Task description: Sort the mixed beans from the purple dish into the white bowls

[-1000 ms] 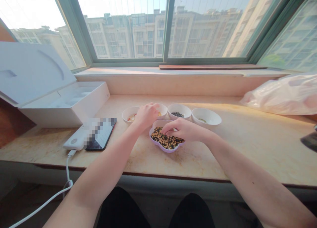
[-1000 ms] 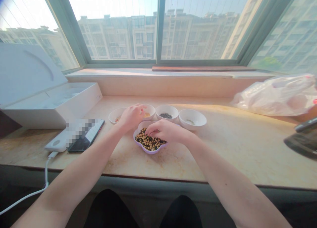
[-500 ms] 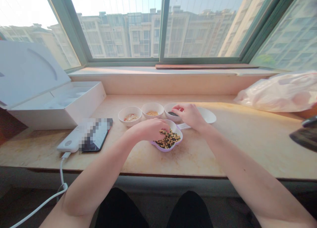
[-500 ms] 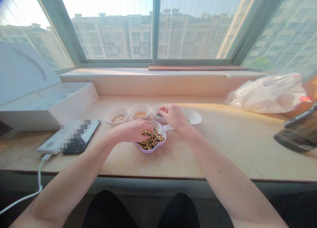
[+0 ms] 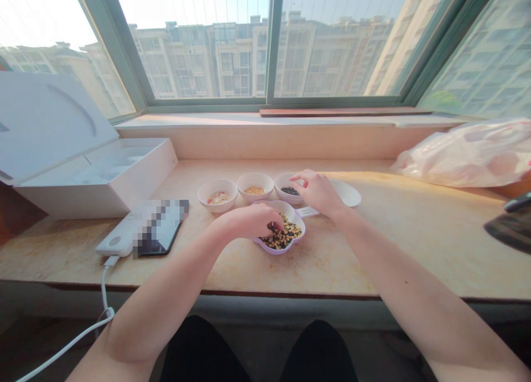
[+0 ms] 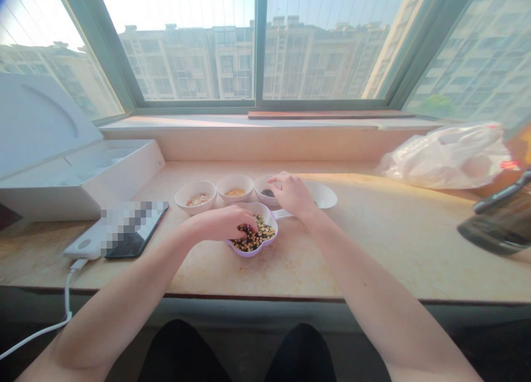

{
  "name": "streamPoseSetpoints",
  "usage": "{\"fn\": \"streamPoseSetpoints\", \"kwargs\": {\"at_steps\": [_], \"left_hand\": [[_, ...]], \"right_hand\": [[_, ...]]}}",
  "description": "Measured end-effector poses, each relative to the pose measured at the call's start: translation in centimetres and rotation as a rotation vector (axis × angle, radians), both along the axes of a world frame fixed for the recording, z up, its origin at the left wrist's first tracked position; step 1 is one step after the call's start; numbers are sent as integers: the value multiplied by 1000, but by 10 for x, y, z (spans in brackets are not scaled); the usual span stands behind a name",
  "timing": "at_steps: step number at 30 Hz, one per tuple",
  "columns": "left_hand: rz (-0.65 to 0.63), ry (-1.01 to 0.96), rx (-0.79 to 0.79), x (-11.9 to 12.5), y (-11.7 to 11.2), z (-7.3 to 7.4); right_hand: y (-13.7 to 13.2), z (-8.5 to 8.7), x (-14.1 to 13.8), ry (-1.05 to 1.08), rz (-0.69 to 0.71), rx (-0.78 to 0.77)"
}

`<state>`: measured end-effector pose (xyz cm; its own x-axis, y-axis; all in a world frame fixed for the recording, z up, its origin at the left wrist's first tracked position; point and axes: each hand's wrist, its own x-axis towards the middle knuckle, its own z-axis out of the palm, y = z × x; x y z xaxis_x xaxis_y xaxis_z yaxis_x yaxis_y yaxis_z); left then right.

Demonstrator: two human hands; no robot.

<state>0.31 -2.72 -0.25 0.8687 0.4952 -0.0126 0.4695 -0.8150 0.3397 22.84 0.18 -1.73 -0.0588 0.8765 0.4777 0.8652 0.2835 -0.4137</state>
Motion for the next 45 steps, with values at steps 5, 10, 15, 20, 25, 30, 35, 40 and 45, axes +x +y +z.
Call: {"fn": "streamPoseSetpoints", "kwargs": {"at_steps": [5,10,15,20,25,30,35,40,45], "left_hand": [[7,-58,-22,1,2,-4],[25,-55,-103,1,0,1],[59,-31,-149,1,0,5],[72,-67,-171,-1,-1,6],[106,-81,-120,-2,-2,7],[203,-176,26,-1,1,3],[386,-478,166,-2,7,2],[414,-675,267,-1,7,3],[352,-669,311,2,6,-2]], "right_hand": [[0,-1,0,-40,35,-8],[1,-2,0,-39,35,-12],[2,-4,0,-36,39,6],[3,-4,0,-36,41,20],[0,-3,-1,-25,41,25],[-5,4,-5,100,9,21],[-9,12,-12,508,161,-189],[-18,12,-18,774,498,-658],[-25,9,-24,806,606,-695]]}}
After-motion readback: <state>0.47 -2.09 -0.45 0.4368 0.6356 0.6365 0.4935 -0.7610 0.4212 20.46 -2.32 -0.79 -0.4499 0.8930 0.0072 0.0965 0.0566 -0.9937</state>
